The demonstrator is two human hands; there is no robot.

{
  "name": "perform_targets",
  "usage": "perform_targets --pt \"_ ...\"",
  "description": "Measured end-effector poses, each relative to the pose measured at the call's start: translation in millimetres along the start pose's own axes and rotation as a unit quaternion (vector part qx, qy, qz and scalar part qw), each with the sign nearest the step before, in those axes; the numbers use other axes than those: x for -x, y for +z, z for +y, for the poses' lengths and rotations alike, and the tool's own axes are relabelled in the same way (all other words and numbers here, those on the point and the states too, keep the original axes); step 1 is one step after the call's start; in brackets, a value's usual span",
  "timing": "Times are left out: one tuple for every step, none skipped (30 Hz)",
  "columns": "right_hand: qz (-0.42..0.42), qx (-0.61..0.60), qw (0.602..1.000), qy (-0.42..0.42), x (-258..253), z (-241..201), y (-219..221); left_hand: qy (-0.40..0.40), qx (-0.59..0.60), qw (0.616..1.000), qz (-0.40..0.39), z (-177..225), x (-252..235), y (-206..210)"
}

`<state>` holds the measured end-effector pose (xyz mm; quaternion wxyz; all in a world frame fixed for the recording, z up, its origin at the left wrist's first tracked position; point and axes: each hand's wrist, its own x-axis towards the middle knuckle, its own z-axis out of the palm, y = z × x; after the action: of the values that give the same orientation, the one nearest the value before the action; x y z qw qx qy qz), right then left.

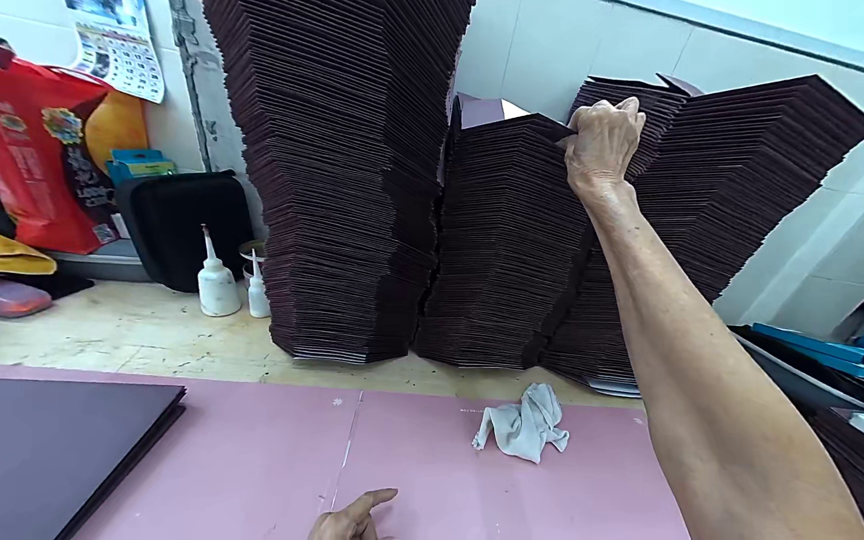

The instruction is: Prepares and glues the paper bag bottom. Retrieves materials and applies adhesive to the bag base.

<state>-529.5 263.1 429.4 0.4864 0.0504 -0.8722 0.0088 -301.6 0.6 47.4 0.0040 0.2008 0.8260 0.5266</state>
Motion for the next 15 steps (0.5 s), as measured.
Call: perform_targets --pt "0.003 0.011 1.0 -0.011 0 1 1 0.001 -0.002 1.0 0.001 0 0 0" --pt "0.011 0.017 0.999 -0.027 1 3 1 0.002 -0.001 1.0 0.001 0 0 1" --pt "0.022 0.016 0.999 -0.044 4 5 0 0.002 -0.001 1.0 0.0 0 0 1" --pt "0.04 0.004 0.997 -0.061 10 7 -3 0.003 -0.002 1.0 0.0 0 0 1" --pt "0.069 -0.016 0.994 -0.085 16 8 -8 0.004 -0.002 1.0 0.003 0 -1 1" --pt "0.102 -0.039 0.987 -0.113 24 10 -14 0.005 -0.002 1.0 0.004 -1 -1 2" --pt "0.138 -0.06 0.978 -0.143 33 12 -17 0.004 -0.005 1.0 0.005 -1 -1 2" --pt "0.16 -0.082 0.97 -0.166 43 13 -22 0.003 -0.008 1.0 0.006 0 -2 2" --pt "0.157 -0.098 0.967 -0.178 52 15 -29 0.002 -0.012 1.0 0.007 0 -3 3" --pt "0.134 -0.106 0.969 -0.177 60 16 -36 0.002 -0.016 1.0 0.009 -1 -5 4" --pt "0.107 -0.107 0.973 -0.173 64 17 -42 0.0 -0.018 1.0 0.011 -2 -7 5" --pt "0.092 -0.104 0.976 -0.17 67 18 -47 -0.006 -0.012 1.0 0.016 -3 -8 6" --pt "0.096 -0.1 0.975 -0.174 70 17 -51 -0.014 0.01 1.0 0.025 -3 -8 8" --pt "0.126 -0.092 0.969 -0.193 76 14 -54 -0.019 0.048 0.998 0.038 -2 -8 10" --pt "0.161 -0.088 0.959 -0.218 84 9 -58 -0.021 0.098 0.993 0.054 1 -9 11"
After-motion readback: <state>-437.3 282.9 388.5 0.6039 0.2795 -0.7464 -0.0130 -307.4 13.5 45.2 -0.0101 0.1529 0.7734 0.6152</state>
